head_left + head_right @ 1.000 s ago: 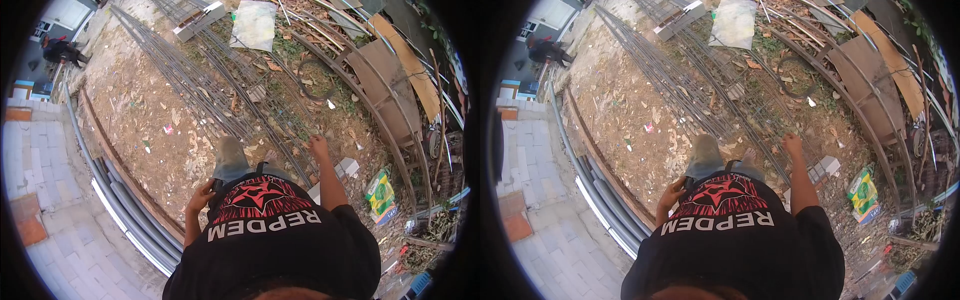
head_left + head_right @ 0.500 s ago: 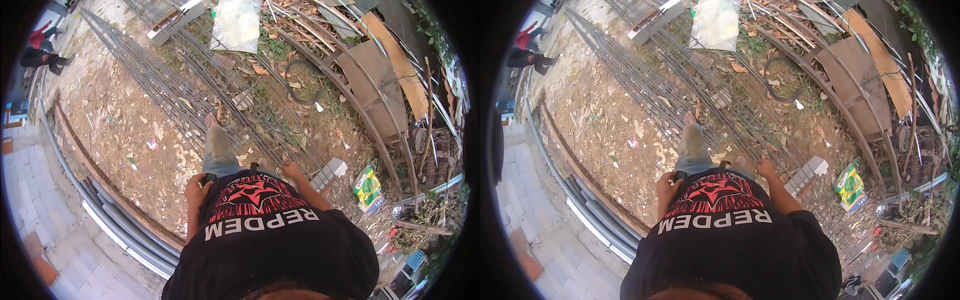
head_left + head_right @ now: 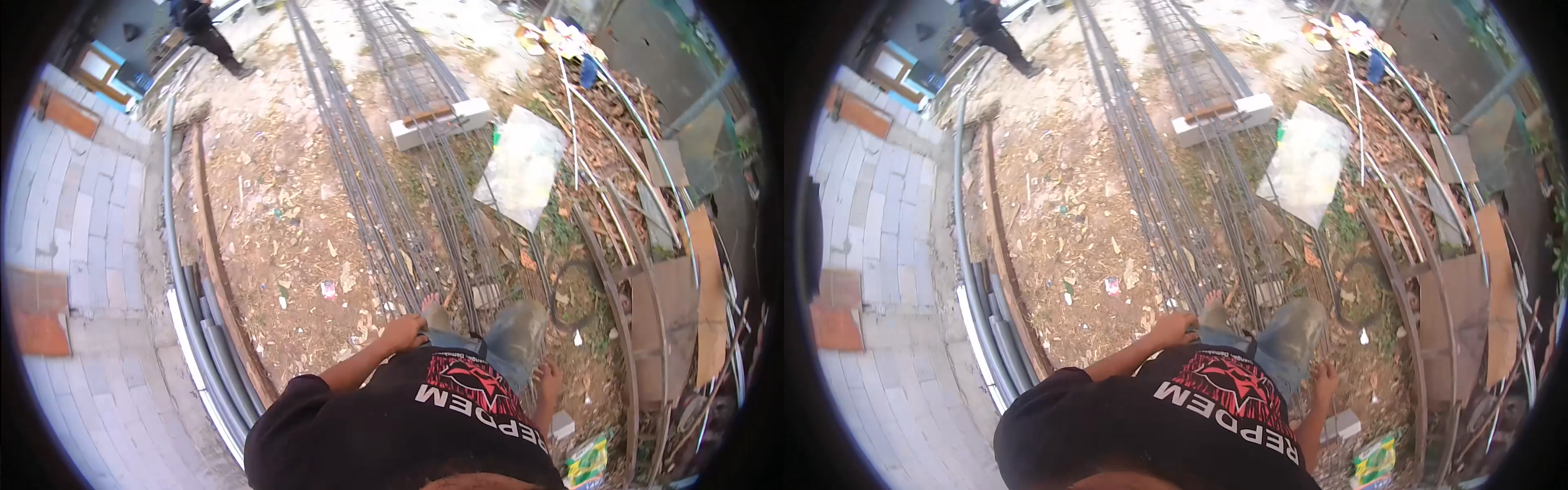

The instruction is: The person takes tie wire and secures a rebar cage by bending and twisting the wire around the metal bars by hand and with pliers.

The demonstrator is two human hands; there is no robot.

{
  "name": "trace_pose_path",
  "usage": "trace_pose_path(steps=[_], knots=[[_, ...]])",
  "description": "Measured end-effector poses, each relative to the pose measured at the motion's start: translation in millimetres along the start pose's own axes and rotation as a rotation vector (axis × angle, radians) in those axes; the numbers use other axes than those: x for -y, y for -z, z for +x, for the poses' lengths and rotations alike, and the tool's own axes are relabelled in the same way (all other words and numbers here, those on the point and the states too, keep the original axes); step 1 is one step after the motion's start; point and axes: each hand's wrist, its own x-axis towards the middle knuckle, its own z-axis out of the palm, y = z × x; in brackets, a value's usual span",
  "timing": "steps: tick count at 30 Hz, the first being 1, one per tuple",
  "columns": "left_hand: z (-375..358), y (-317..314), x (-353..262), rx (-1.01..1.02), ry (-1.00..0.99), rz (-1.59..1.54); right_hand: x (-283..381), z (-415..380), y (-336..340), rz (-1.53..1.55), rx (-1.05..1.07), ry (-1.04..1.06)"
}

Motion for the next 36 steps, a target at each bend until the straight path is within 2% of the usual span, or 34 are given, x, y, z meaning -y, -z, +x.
trace_pose_path(steps=[3, 5, 7, 9, 11, 14, 16, 17, 19, 20, 22, 25, 26, 29, 32, 33, 36], knots=[[19.7, 8.0, 4.9, -0.027, 0.028, -0.057, -40.1, 31.6, 29.7, -0.003, 0.088, -0.188], [29.8, 27.3, -6.5, 0.001, 0.005, -0.098, -31.5, 42.9, 12.4, -0.087, 0.096, -0.296], [49.7, 12.2, 10.1, 0.014, 0.010, -0.199, -14.4, 60.5, -4.6, -0.157, 0.124, -0.335], [66.5, 1.2, 31.4, 0.009, 0.002, -0.301, 7.5, 89.8, -18.1, -0.211, 0.178, -0.318], [69.6, 6.8, 21.2, 0.140, 0.200, -0.571, 28.9, 125.3, -20.3, -0.261, 0.230, -0.285], [114.8, -17.1, 20.8, 0.121, 0.196, -0.586, 53.5, 214.3, 0.3, -0.303, 0.324, -0.201], [162.3, -78.7, 26.1, -0.072, 0.130, -0.473, 84.0, 297.2, 30.2, -0.308, 0.397, -0.126], [177.0, -80.0, 9.4, -0.076, 0.196, -0.462, 104.6, 339.8, 41.7, -0.310, 0.416, -0.099], [197.9, -59.0, -51.1, -0.098, 0.297, -0.446, 215.5, 386.0, 31.5, -0.312, 0.384, -0.049], [202.0, -27.3, -82.4, -0.108, 0.335, -0.420, 285.8, 393.0, 16.5, -0.314, 0.368, -0.024], [217.7, -11.5, -134.4, -0.245, 0.194, -0.884, 371.0, 423.0, 19.7, -0.309, 0.365, 0.048], [251.9, -2.4, -202.4, -0.470, 0.344, -0.859, 473.9, 447.0, 52.3, -0.279, 0.283, 0.131], [260.1, 13.4, -228.0, -0.549, 0.371, -0.859, 477.6, 480.3, 75.5, -0.214, 0.263, 0.142], [286.2, 63.0, -292.1, -0.566, 0.474, -0.950, 528.7, 479.8, 96.7, -0.220, 0.092, 0.075], [314.0, 95.0, -325.8, -0.618, 0.427, -1.005, 510.6, 504.6, 122.5, -0.208, 0.094, -0.022], [319.5, 107.8, -334.0, -0.550, 0.458, -0.916, 496.4, 515.7, 127.8, -0.298, 0.112, -0.057], [343.3, 127.8, -339.5, -0.442, 0.327, -0.925, 477.5, 519.5, 110.2, -0.467, 0.240, -0.176]])
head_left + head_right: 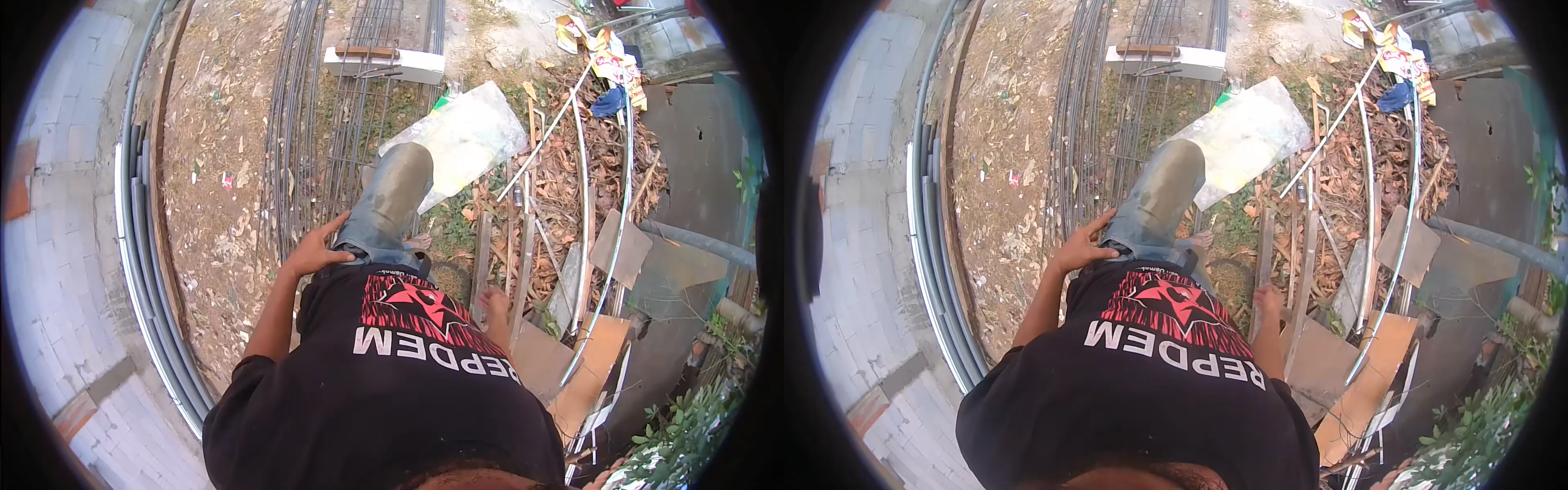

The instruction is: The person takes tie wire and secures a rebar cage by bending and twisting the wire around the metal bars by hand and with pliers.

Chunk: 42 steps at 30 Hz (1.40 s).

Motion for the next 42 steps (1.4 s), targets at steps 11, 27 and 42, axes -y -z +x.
trace_pose_path(steps=[11, 27, 42], knots=[[241.9, -19.1, -25.9, 0.033, 0.177, 0.202, 203.6, 61.6, -28.8, -0.176, 0.085, 0.117], [334.8, 6.3, -98.9, -0.002, 0.092, -0.059, 522.3, 157.8, -71.1, -0.666, 0.285, 0.240], [386.0, -156.1, -229.8, -1.009, 0.411, -0.550, 911.3, 273.8, -257.2, -1.016, 0.598, 0.538]])
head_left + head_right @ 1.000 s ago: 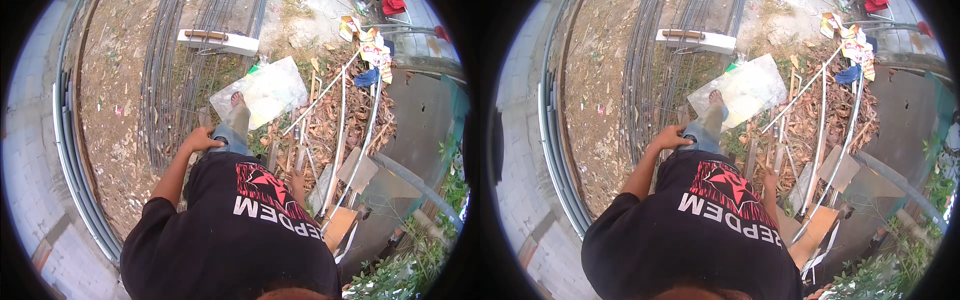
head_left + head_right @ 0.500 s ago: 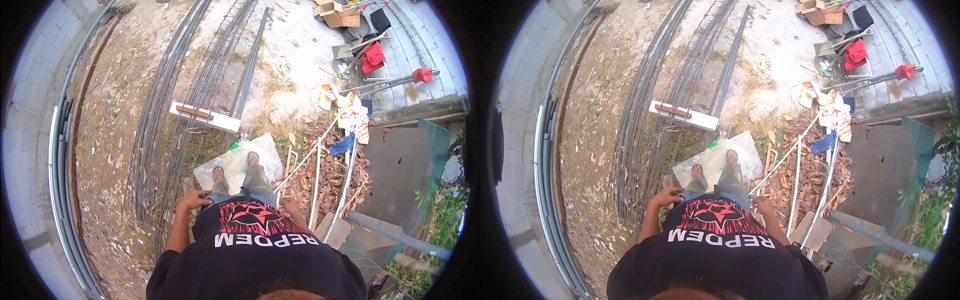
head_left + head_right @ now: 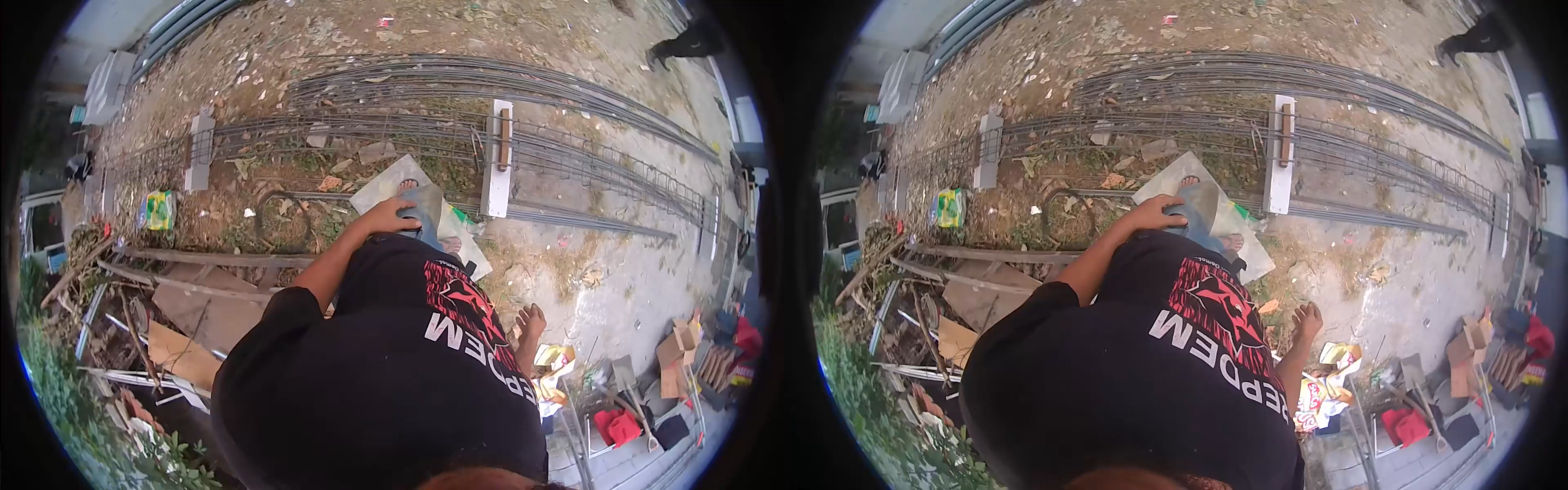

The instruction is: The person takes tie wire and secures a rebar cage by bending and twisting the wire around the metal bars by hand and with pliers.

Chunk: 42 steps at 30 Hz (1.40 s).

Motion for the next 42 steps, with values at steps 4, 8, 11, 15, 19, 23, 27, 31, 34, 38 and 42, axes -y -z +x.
trace_pose_path(steps=[4, 8, 11, 15, 19, 23, 27, 31, 34, 38, 42], knots=[[-39.6, -27.9, 31.7, -0.088, 0.010, -0.326, 19.8, 32.6, 11.4, -0.211, 0.122, -0.059], [-60.9, -59.5, 46.3, -0.233, 0.073, -0.424, 40.7, 46.3, -32.6, -0.375, 0.297, 0.032], [-70.6, -66.6, 50.9, -0.266, 0.169, -0.508, 62.4, 35.0, -83.2, -0.496, 0.455, 0.126], [-84.1, -74.6, 77.6, -0.331, 0.213, -0.535, 104.8, 0.1, -152.3, -0.701, 0.553, 0.197], [-92.4, -66.0, 107.9, -0.297, 0.215, -0.591, 135.7, -17.0, -177.4, -0.670, 0.527, 0.304], [-112.9, -13.4, 125.7, -0.195, 0.260, -0.574, 131.7, -35.7, -182.7, -0.560, 0.371, 0.247], [-121.9, 15.2, 164.1, -0.107, 0.261, -0.659, 85.3, -61.5, -181.1, -0.583, 0.341, 0.138], [-127.9, 35.0, 175.9, -0.054, 0.289, -0.595, 38.0, -83.9, -189.6, -0.651, 0.331, 0.012], [-129.1, 46.3, 172.6, 0.016, 0.324, -0.627, 12.5, -85.7, -193.4, -0.652, 0.362, -0.011], [-120.9, 51.6, 166.1, 0.092, 0.309, -0.478, 25.5, -85.9, -202.1, -0.708, 0.423, 0.048], [-111.8, 49.4, 150.3, 0.181, 0.344, -0.513, 61.9, -60.5, -215.9, -0.721, 0.424, 0.096]])
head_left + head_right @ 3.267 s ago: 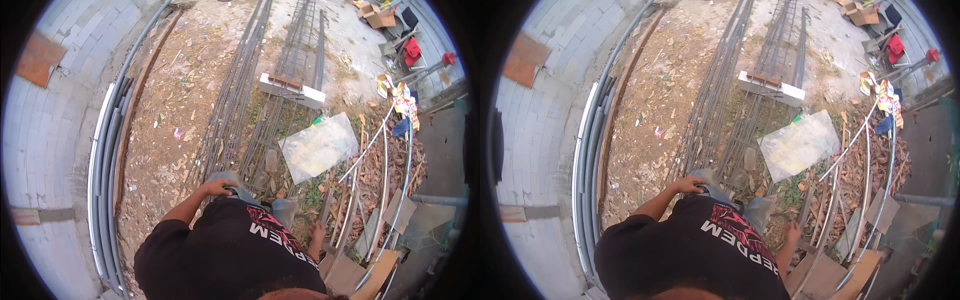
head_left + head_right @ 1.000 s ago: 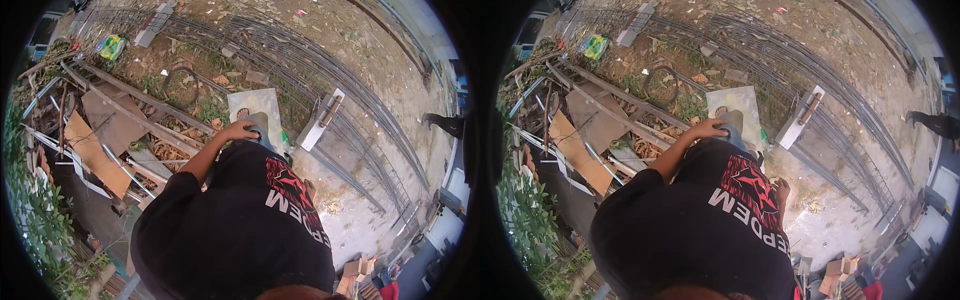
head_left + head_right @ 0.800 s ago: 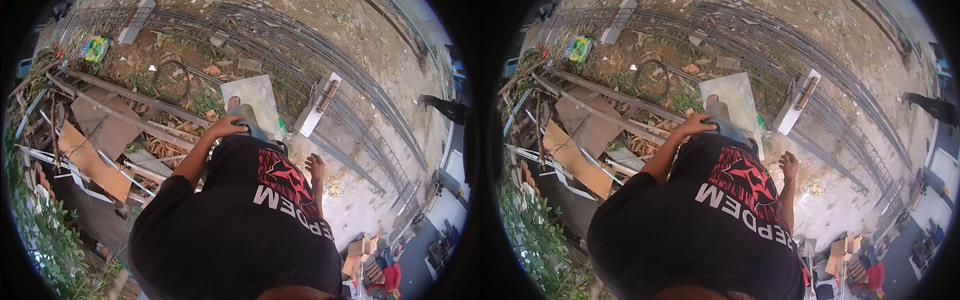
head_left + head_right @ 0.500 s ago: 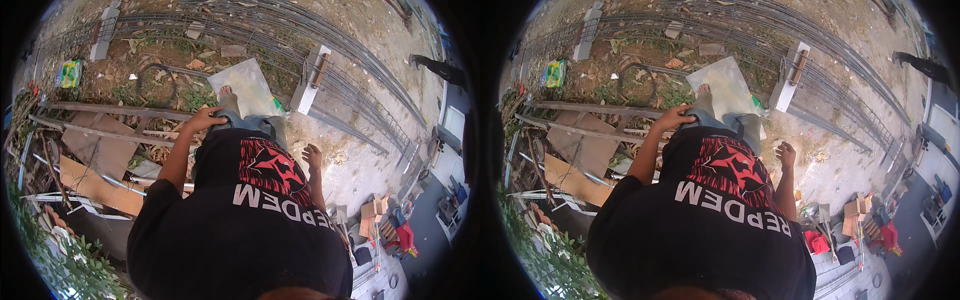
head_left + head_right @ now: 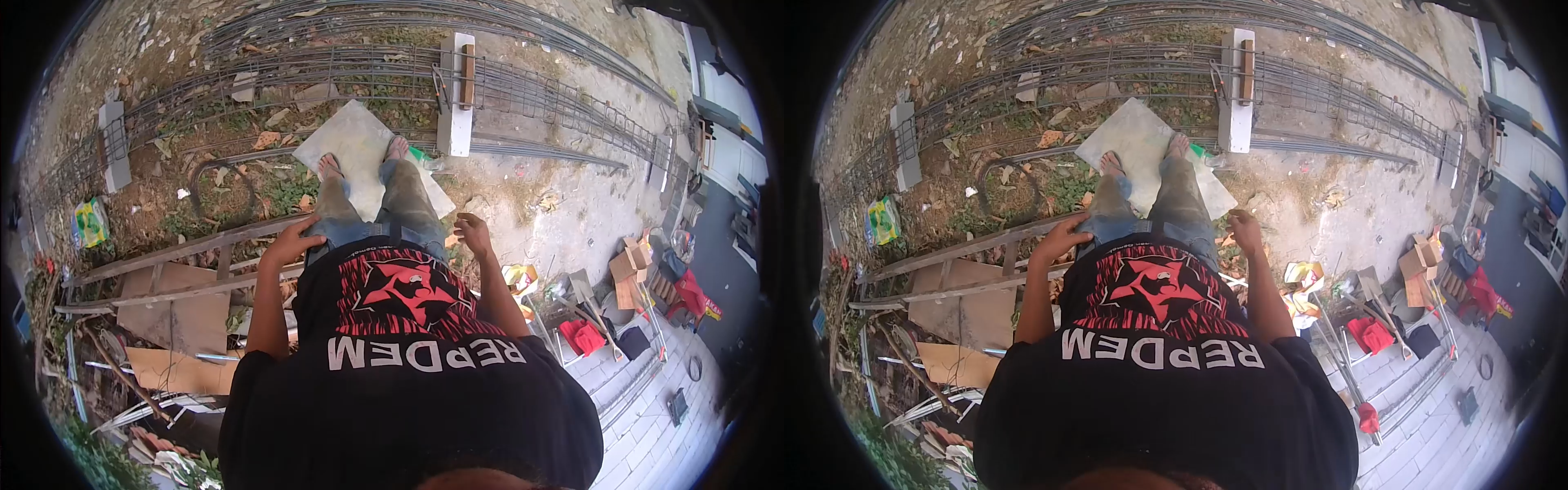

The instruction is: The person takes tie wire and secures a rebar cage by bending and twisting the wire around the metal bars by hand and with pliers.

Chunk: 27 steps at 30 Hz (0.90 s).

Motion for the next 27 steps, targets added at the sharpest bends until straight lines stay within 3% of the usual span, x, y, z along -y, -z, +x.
trace_pose_path(steps=[5, 14, 21, 27], knots=[[-4.2, -30.1, -14.6, -0.128, -0.049, -0.223, 43.1, 62.4, 34.5, 0.016, 0.048, 0.029], [17.0, -71.1, -38.5, -0.152, 0.024, -0.149, 71.7, 92.2, 92.8, 0.109, 0.048, 0.067], [-3.7, -85.6, -29.7, -0.244, -0.040, -0.237, 51.6, 106.2, 98.5, 0.098, 0.058, -0.032], [-8.7, -76.1, -9.6, -0.285, -0.017, -0.372, 67.2, 105.1, 67.9, 0.059, 0.055, 0.024]])
